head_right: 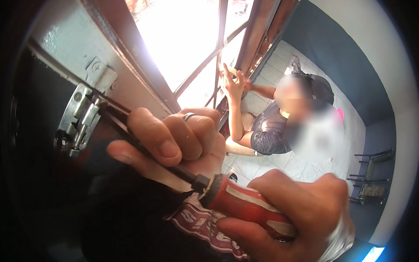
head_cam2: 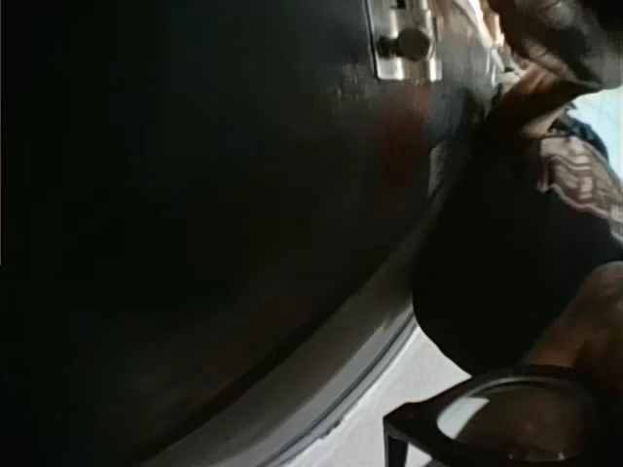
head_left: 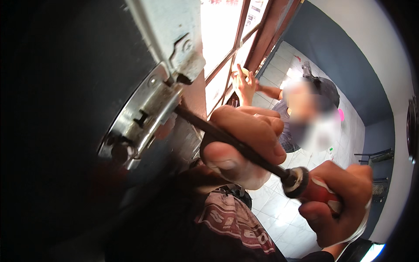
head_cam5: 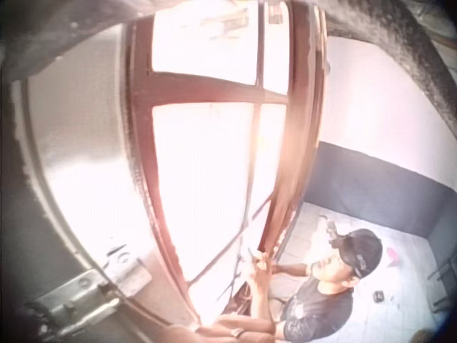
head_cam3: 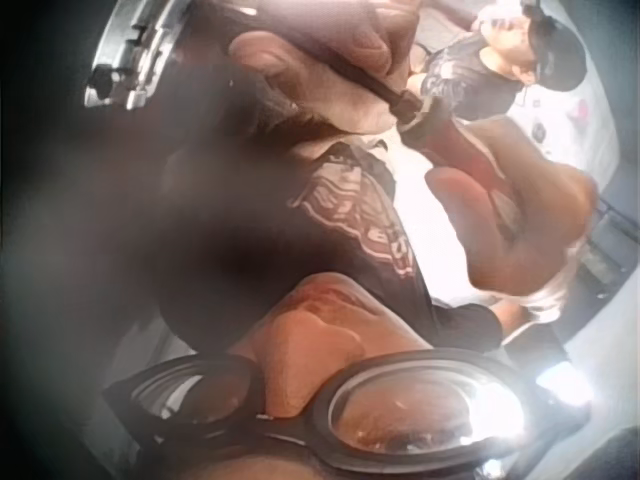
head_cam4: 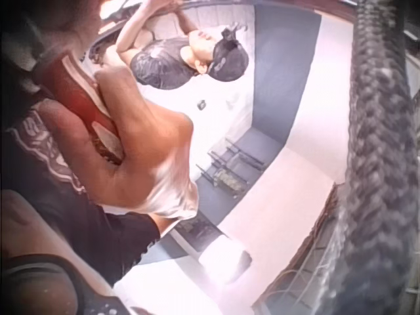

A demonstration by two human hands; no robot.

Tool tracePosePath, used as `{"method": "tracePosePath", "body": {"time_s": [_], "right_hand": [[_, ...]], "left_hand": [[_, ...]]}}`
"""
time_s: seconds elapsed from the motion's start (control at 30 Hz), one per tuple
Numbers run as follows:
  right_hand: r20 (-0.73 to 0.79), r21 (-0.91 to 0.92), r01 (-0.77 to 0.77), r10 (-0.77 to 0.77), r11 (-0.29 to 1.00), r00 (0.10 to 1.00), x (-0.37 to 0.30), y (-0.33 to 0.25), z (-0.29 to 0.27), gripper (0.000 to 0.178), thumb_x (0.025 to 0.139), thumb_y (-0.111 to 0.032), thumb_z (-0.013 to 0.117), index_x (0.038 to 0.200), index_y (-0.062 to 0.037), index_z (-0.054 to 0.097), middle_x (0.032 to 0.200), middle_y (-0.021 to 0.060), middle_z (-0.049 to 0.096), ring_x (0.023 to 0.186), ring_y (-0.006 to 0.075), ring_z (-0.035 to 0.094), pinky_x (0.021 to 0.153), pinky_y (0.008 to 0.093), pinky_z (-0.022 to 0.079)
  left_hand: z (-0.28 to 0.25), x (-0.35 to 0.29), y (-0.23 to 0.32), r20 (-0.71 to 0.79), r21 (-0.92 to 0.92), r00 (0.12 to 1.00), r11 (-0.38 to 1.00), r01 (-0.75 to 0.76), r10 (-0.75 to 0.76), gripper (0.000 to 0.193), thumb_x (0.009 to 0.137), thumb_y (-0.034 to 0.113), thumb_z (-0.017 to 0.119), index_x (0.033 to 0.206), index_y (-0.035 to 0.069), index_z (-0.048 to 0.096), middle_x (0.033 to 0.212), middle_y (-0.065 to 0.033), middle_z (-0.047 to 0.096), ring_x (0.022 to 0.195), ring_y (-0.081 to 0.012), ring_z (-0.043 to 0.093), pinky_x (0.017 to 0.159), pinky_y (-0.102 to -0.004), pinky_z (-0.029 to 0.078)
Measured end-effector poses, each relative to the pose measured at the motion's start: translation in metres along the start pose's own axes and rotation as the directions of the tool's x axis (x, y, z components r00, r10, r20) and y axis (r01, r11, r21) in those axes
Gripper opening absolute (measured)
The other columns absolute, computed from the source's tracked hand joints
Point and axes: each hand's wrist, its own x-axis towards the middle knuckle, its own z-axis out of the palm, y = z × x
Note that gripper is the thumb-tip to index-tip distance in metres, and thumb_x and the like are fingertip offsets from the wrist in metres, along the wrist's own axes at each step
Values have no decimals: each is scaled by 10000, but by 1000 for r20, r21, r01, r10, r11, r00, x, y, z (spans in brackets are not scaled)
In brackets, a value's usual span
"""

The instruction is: The person uses a screwdriver to tighten screws on a door hinge. They adjust the hinge and continue working on it while another person is visible in the background.

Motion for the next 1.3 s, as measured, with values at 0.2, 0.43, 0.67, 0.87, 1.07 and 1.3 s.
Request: {"method": "tracePosePath", "body": {"time_s": [0.2,0.43,0.67,0.87,1.07,1.3], "right_hand": [[-245,-198,28,-77,980,966,16,26,24,426,713,-340,857,863,-13,629,628,46,565,490,188,581,440,313,431],[645,706,-653,135,273,753,66,83,5,632,874,-608,619,932,20,658,722,72,654,503,80,556,455,226,376],[289,603,-288,133,743,948,72,82,1,415,918,-416,697,797,-24,632,552,45,520,437,119,439,435,287,340],[-241,-378,56,-156,924,958,39,48,8,392,834,-424,714,901,-51,614,647,33,515,449,177,491,431,304,357],[51,451,-69,51,890,997,46,72,17,582,793,-582,729,907,-20,631,673,59,600,507,148,559,481,293,421],[644,723,-560,-100,404,759,61,86,25,778,938,-702,485,990,52,672,618,18,542,525,87,512,520,251,397]], "left_hand": [[-14,14,-29,-63,44,998,999,-25,28,487,1072,504,299,808,114,424,490,33,304,376,-90,176,385,-276,194],[-34,21,-54,-88,-25,995,999,-39,36,451,1091,437,240,847,90,394,580,12,356,368,-87,183,362,-264,212],[-22,35,-61,-87,30,996,999,-25,27,502,1074,505,251,818,113,433,493,28,296,361,-91,150,397,-261,169],[-23,41,-50,93,-62,994,996,58,-52,490,1083,488,268,833,117,469,468,24,296,368,-99,144,422,-276,187],[-21,26,-50,-87,-61,996,998,-6,1,441,1090,470,261,863,146,458,484,11,303,385,-107,172,433,-270,224],[-43,16,-36,42,-94,994,990,104,-100,450,1071,500,290,851,144,455,519,1,299,466,-129,205,522,-254,292]]}}
